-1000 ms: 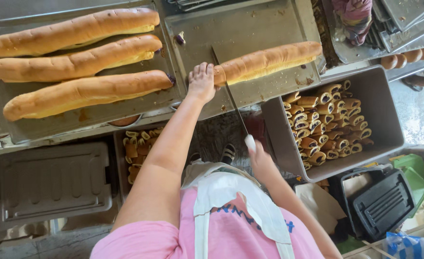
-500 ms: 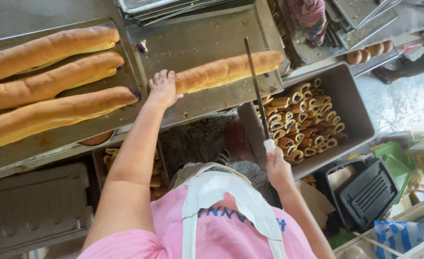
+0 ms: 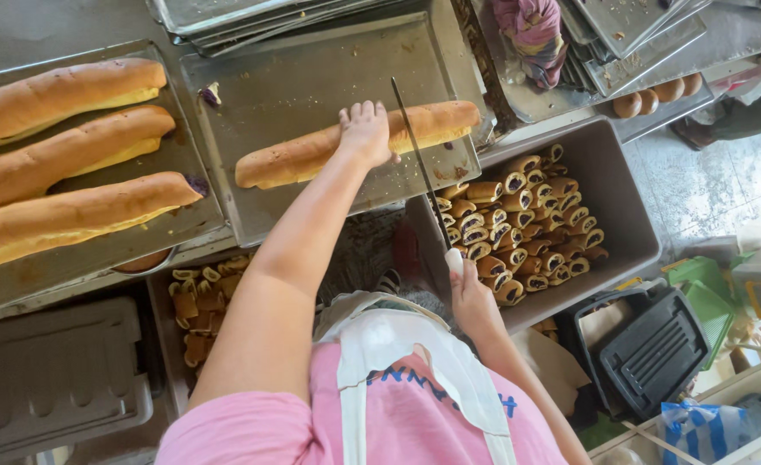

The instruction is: The person slices long loaves of bread lengthwise using a serrated knife, then places the cut pieces into a large bin. The person repeats this process with multiple loaves, arranging them on metal trays and transferring them to the bin.

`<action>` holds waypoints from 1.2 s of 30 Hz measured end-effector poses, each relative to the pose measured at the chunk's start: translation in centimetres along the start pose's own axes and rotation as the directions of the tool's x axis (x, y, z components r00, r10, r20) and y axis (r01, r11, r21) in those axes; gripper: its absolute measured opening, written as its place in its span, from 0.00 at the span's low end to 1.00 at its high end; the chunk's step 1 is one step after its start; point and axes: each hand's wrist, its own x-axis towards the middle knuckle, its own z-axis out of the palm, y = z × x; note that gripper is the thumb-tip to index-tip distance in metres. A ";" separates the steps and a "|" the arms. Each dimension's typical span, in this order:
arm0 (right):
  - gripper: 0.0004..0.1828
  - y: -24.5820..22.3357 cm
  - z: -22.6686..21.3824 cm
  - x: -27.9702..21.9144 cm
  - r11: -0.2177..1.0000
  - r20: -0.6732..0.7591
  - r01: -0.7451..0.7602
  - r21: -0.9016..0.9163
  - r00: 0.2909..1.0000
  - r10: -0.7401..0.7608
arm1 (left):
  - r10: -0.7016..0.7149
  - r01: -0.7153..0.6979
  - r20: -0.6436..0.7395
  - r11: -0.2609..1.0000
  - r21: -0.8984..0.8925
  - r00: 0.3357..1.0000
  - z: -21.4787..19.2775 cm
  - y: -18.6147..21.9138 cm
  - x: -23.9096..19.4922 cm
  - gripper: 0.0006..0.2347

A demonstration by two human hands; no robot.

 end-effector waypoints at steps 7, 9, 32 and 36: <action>0.25 -0.2 -1.8 -3.5 1.000 0.058 -0.024 0.018 0.998 0.023 | -0.040 0.037 0.061 0.998 0.045 0.997 1.4 0.9 2.4 0.42; 0.25 -1.3 -1.6 -2.1 0.996 0.099 -0.087 0.013 0.991 0.086 | -0.034 0.031 0.052 0.998 0.047 0.998 1.7 0.6 2.5 0.41; 0.23 5.4 -6.0 -4.1 0.998 -0.008 -0.057 0.014 0.998 0.057 | 0.037 -0.041 0.041 0.994 0.104 0.998 1.6 2.7 3.4 0.57; 0.23 2.9 -6.1 -0.9 0.997 0.019 -0.066 -0.024 0.998 0.067 | 0.020 -0.023 0.032 0.997 0.075 0.999 1.8 4.9 4.5 0.54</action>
